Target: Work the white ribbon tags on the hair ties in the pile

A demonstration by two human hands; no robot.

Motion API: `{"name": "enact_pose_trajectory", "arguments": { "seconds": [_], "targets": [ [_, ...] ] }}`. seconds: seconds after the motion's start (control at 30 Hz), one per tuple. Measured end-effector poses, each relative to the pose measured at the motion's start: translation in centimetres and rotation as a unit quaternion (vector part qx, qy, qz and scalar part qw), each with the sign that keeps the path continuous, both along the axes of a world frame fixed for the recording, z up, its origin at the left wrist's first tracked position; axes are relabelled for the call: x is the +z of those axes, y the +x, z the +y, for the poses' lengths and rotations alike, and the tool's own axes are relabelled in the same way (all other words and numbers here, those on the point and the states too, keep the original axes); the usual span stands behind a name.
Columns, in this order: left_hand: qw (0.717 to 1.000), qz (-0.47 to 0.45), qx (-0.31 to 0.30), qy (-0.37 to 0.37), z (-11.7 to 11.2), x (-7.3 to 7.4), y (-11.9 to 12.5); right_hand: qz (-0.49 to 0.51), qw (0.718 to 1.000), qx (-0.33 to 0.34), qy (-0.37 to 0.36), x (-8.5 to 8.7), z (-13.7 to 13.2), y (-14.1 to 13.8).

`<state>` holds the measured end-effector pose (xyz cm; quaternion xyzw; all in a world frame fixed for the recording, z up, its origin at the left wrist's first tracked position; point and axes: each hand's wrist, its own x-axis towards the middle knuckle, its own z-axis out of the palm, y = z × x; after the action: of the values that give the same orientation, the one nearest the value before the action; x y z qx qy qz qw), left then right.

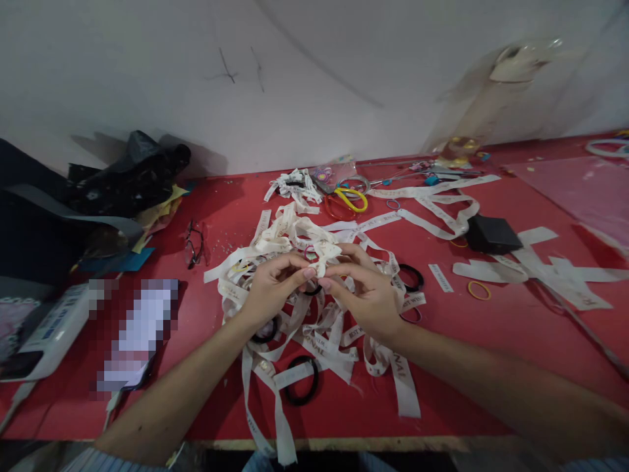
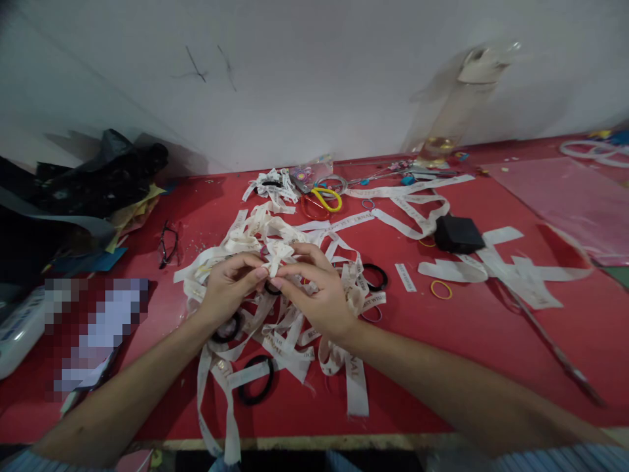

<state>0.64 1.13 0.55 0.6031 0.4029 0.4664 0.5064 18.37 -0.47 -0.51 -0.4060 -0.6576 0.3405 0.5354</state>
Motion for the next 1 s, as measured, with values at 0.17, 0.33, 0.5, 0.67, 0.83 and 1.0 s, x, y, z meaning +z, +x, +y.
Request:
{"name": "enact_pose_trajectory", "arguments": {
  "seconds": [0.17,0.33,0.5,0.67,0.83,1.0],
  "targets": [
    [1.0,-0.005,0.004,0.013,-0.21,0.09,0.27,-0.034,0.999,-0.018,-0.003,-0.1,0.07,0.04],
    [1.0,-0.01,0.001,0.0,-0.28,-0.02,0.14,-0.023,1.0,-0.018,0.0,-0.02,0.01,-0.06],
    [1.0,-0.017,0.0,-0.026,-0.07,-0.25,0.01,0.004,1.0,-0.013,-0.025,-0.24,0.01,-0.11],
    [0.999,-0.034,-0.012,-0.028,0.13,-0.13,-0.03,0.043,0.997,-0.008,-0.067,-0.41,0.3,-0.04],
    [0.996,-0.045,-0.038,-0.062,0.15,-0.13,-0.04,0.061,0.995,0.035,-0.069,-0.16,0.49,0.08],
    [0.991,-0.072,-0.055,-0.103,0.23,-0.36,0.01,0.073,0.994,0.057,-0.058,-0.27,0.39,0.01]
  ]
}}
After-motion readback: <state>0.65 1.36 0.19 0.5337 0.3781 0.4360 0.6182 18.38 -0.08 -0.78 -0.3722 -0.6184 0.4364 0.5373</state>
